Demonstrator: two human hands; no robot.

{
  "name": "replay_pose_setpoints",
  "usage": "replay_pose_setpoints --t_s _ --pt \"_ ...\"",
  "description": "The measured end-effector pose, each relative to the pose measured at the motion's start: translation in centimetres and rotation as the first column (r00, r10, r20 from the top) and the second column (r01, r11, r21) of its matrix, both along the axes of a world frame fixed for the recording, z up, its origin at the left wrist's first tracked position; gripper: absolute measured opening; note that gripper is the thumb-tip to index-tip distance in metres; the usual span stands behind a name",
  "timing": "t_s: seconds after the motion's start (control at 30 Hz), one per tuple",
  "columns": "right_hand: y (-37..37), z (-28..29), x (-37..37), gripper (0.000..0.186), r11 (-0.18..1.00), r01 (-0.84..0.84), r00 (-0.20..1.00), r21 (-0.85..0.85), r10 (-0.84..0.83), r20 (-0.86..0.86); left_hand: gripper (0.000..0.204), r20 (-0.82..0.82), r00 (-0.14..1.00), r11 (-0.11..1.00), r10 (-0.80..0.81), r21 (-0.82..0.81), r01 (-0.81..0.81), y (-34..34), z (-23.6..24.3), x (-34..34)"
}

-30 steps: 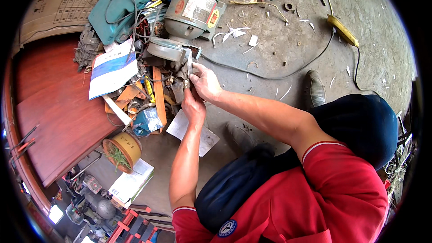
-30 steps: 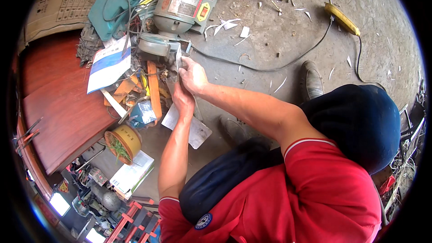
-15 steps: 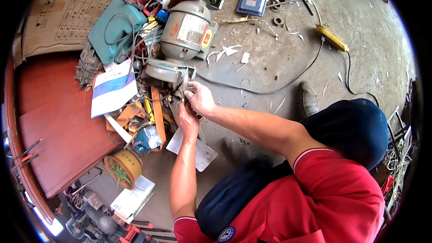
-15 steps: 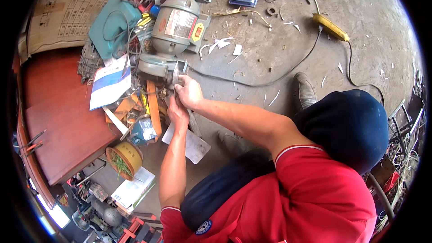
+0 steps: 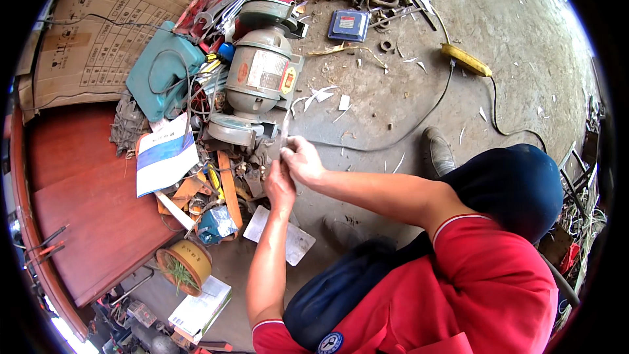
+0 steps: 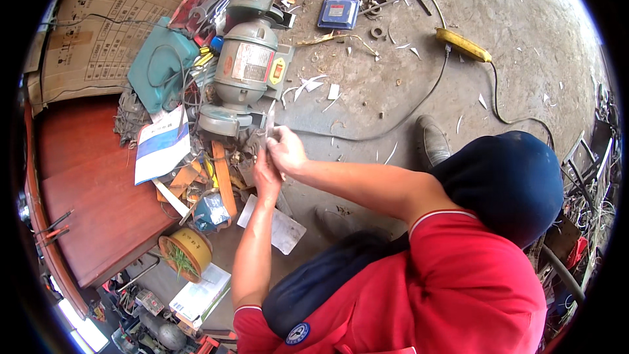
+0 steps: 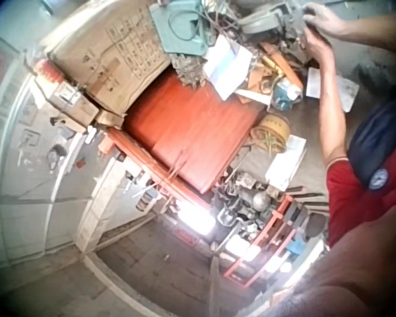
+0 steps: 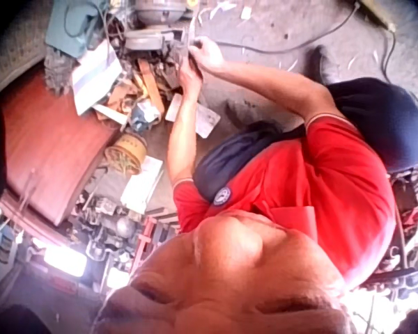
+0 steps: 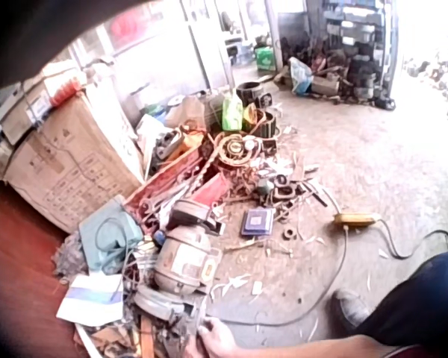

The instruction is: The person uses a bench grinder to sharpen a small metal blade. They repeatedly press the blade against the spinning wheel, rotate it to grind different edges, and inspect the blade between passes.

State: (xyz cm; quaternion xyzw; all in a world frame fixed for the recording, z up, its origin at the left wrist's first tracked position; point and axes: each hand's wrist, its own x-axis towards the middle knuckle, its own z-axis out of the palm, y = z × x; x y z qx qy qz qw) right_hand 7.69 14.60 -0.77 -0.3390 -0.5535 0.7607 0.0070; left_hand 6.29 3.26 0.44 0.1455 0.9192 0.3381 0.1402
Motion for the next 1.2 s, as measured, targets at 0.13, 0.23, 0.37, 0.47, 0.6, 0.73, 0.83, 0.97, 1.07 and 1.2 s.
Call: replay_pose_setpoints --t_s 0.13,0.23,0.37,0.47,0.6,0.73,0.83,0.97,1.07,1.2 --pt "6.2 0.9 0.3 0.033 0.978 0.023 0.998 0.207 -0.033 0.046 0.032 -0.015 0.999 0.995 -0.045 0.083 0.046 6.5 0.8 0.4" --pt "11.6 1.1 -2.6 0.033 0.984 0.0 0.998 0.179 -0.011 0.06 0.026 -0.021 0.992 0.992 -0.126 0.009 0.127 11.1 1.3 -2.4" --pt "18.8 1.3 -8.3 0.029 0.962 -0.086 0.993 0.26 0.063 0.096 0.026 -0.045 0.979 0.977 -0.2 -0.081 0.196 16.8 2.9 -8.6" --pt "23.5 2.4 -12.8 0.024 0.922 -0.295 0.955 0.251 0.282 0.088 0.024 -0.135 0.977 0.983 -0.165 -0.109 0.151 19.5 4.7 -11.3" --pt "25.4 2.7 -16.3 0.025 0.887 -0.344 0.937 0.308 0.304 0.17 0.025 -0.042 0.992 0.975 -0.115 -0.196 0.105 21.9 5.3 -13.5" --pt "23.9 2.0 -16.3 0.038 0.97 -0.205 0.977 0.13 0.196 0.083 0.03 0.0 0.998 0.975 -0.059 -0.215 0.058 22.2 5.6 -14.8" --pt "22.7 1.2 -15.6 0.043 0.995 -0.089 0.992 0.043 0.092 -0.08 0.035 0.071 0.996 0.969 0.051 -0.244 -0.032 23.5 6.4 -15.2" --pt "22.0 1.5 -15.1 0.044 0.999 0.006 0.997 -0.038 -0.009 -0.078 0.039 0.035 0.998 0.962 0.043 -0.27 -0.032 24.4 5.5 -16.1" --pt "22.5 0.7 -14.9 0.045 0.999 0.027 0.999 -0.021 -0.028 -0.027 0.039 0.126 0.987 0.961 0.097 -0.271 -0.06 24.6 4.1 -16.7" --pt "22.9 0.7 -15.2 0.047 0.994 0.075 0.997 -0.085 -0.076 -0.014 0.04 0.073 0.994 0.96 0.079 -0.273 -0.057 24.7 2.9 -17.4"
